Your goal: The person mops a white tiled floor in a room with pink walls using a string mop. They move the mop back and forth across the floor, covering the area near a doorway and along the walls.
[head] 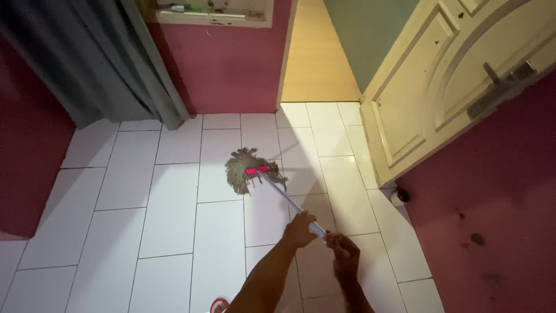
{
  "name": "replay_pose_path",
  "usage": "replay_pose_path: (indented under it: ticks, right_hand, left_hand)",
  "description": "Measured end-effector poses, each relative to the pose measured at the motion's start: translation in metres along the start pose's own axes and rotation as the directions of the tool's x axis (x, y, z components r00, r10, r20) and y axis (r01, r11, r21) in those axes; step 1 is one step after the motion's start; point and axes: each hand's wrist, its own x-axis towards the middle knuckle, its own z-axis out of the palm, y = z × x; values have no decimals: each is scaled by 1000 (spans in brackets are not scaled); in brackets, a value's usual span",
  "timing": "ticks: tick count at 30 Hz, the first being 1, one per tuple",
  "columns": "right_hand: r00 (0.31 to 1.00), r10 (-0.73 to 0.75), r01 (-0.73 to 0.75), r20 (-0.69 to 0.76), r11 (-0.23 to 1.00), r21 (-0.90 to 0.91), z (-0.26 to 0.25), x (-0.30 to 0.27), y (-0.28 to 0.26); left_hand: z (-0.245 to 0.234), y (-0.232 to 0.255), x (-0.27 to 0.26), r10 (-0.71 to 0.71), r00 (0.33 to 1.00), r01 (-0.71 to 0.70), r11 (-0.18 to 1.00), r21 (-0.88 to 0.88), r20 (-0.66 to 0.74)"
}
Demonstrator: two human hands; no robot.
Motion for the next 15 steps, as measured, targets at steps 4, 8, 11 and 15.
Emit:
replay_pose_path:
  ticks: [4,8,11,15]
  right_hand:
    - [999,-31,30,24,999,46,15,1,11]
    - [986,143,-145,-80,989,-12,-4,5,-8]
    - [984,156,-157,-87,988,-4,-36,24,-42]
    - [984,149,-140,-93,986,95,-71,42,-72]
  left_hand:
    - [-16,-14,5,70,995,-65,996,67,-74]
    - [-36,3,6,-66,996,52,971,232,54]
    - [-28,13,16,-44,994,7,945,328,103]
    - [8,14,26,67,996,-83,932,352,57]
